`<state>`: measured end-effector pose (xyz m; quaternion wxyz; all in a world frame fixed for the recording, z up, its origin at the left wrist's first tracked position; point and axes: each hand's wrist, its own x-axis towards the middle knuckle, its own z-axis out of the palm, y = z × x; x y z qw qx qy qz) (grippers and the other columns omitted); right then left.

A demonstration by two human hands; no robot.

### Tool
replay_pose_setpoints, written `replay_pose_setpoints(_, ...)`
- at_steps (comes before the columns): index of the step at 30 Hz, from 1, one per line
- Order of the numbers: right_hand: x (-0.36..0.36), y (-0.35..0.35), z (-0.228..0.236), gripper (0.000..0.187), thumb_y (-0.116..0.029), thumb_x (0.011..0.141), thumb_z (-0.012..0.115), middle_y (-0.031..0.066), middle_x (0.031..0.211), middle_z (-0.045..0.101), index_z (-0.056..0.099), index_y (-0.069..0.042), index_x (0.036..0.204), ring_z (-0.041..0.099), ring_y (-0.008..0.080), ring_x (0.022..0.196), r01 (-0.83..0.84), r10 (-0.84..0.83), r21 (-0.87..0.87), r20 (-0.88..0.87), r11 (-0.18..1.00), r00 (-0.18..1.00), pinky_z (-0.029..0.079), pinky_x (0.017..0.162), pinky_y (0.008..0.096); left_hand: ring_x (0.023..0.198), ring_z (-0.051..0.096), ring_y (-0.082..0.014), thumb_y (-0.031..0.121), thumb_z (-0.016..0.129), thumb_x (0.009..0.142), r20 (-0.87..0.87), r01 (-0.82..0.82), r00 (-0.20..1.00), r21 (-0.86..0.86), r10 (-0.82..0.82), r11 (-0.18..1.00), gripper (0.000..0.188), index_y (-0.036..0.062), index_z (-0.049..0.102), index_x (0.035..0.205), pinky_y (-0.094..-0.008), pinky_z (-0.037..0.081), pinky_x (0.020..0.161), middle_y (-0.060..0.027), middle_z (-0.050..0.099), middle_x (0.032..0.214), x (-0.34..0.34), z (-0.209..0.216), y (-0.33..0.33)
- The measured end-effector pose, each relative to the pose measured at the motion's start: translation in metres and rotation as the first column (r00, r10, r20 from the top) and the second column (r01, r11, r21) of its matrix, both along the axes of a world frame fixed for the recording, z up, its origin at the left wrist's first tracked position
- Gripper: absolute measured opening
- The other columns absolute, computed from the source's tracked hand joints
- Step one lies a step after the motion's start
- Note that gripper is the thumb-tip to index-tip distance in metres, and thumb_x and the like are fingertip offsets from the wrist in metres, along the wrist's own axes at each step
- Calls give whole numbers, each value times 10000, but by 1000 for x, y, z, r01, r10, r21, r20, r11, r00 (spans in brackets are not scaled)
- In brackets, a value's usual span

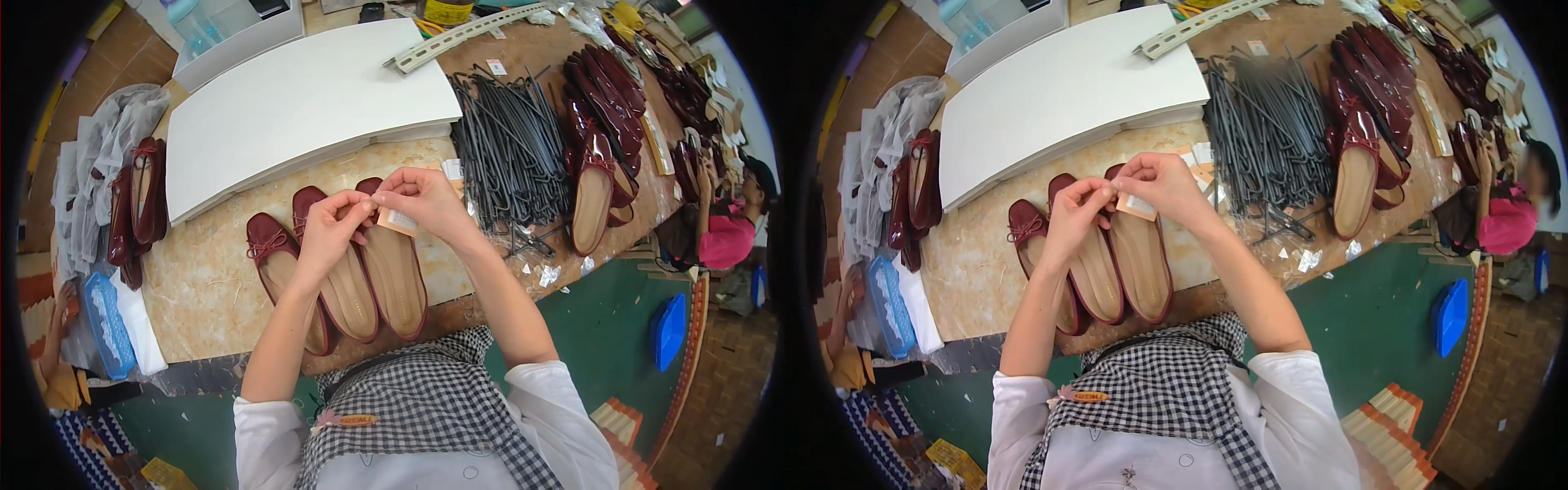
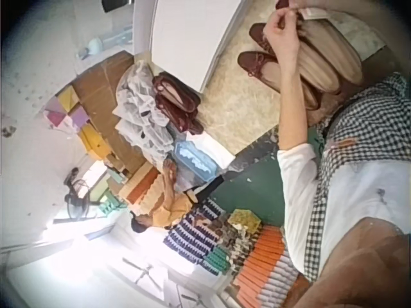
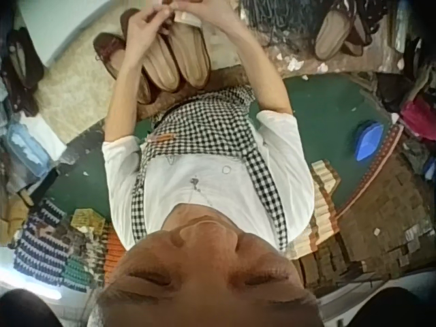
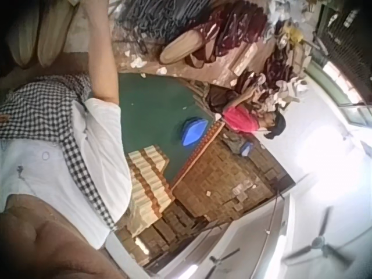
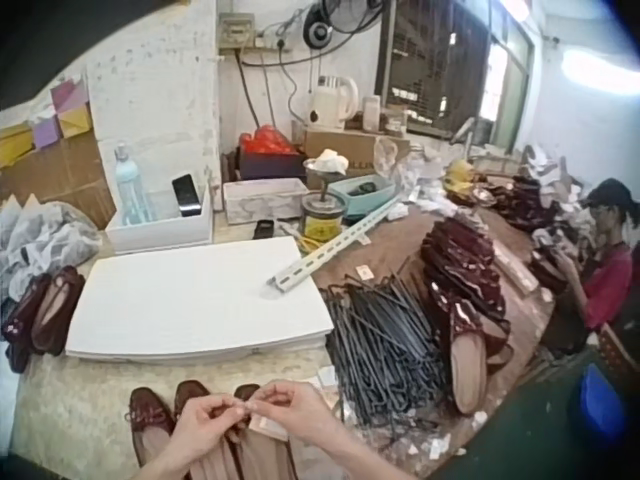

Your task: The person places small white paper tags inside maroon patent leather flats and secures them with orange tape. They then stuff white tissue paper into the shoes to maintain their shape and place the finished pairs onto a pile on the table.

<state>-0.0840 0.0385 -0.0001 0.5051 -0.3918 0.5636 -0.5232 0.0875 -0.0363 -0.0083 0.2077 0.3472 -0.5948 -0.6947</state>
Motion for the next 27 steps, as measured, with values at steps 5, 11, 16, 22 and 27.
replay_pose_setpoints(5,0,-1,-9,153,-120,856,708,43,815,699,661,9,925,631,63,745,2,-3,24,32,1000,999,489,672,201,697,571,-45,208,626,933,37,-5,999,7,5,1000,197,24,685,969,-204,496,550,7,635,786,-3,4,-1)
replay_pose_setpoints(11,-1,4,-11,211,-118,862,692,56,916,694,658,8,1029,650,133,829,243,-273,-259,-83,935,959,521,716,263,688,573,-56,184,622,928,67,-185,980,-69,189,980,191,29,691,1018,-208,489,521,-5,632,791,-10,-6,-16)
replay_pose_setpoints(16,-69,89,11,112,-77,826,685,125,813,668,690,-16,920,661,248,736,460,-421,-161,-723,873,547,513,665,312,731,607,-165,150,665,859,203,-19,894,-874,400,485,154,89,703,996,-285,507,612,-45,602,829,-14,10,-13)
replay_pose_setpoints(22,-72,113,-20,145,-193,768,733,65,771,639,664,-65,774,619,267,763,441,-187,-86,-963,893,192,490,650,392,908,582,-252,143,733,748,411,401,911,-872,-25,282,188,104,693,928,-373,502,750,-63,587,887,-93,-3,22)
replay_pose_setpoints(27,-78,112,-18,119,-156,795,716,58,810,648,662,-51,804,617,225,758,374,-132,-18,-950,927,282,493,653,340,951,568,-274,187,757,715,440,431,897,-859,-33,277,274,89,651,948,-391,492,778,-73,600,882,-114,-20,17)
